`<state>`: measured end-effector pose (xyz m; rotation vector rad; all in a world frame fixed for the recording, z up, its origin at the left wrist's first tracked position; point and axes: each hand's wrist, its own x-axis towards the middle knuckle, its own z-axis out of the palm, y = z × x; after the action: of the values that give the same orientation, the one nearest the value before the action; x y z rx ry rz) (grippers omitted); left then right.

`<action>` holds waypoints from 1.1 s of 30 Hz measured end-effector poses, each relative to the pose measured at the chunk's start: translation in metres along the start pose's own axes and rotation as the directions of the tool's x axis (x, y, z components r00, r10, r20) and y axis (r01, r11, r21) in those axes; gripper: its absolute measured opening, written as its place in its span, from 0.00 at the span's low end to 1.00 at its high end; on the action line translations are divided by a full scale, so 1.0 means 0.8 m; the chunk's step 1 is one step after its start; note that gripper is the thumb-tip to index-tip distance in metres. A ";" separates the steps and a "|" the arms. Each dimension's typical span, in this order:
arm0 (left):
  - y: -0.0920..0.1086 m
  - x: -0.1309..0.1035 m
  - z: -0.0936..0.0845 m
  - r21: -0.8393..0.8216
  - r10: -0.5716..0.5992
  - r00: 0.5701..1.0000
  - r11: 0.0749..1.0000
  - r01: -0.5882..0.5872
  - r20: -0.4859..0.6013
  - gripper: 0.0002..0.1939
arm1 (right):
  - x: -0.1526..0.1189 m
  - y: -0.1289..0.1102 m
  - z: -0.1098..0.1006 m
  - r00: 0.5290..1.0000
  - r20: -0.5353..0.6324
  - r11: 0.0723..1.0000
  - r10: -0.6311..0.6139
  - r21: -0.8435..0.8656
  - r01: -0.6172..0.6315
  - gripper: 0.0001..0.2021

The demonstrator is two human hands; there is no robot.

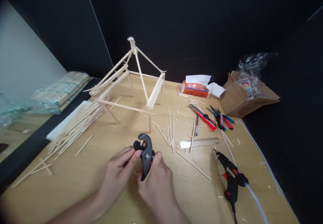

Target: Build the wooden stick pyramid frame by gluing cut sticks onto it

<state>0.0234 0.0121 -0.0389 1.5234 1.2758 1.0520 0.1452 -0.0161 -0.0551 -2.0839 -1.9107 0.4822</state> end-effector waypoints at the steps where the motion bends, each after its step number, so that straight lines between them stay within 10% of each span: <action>1: 0.000 0.000 0.000 0.002 0.002 1.000 1.000 -0.002 -0.002 0.14 | 0.000 0.000 0.000 1.000 0.000 1.000 -0.001 -0.002 0.001 0.12; 33: -0.003 0.008 0.007 -0.151 -0.158 0.987 0.975 0.161 0.031 0.15 | 0.005 -0.002 -0.004 0.997 0.026 0.995 0.074 -0.067 -0.072 0.13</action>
<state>0.0288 0.0181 -0.0421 1.2906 1.2530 1.0051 0.1453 -0.0119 -0.0513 -2.2068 -1.8954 0.4727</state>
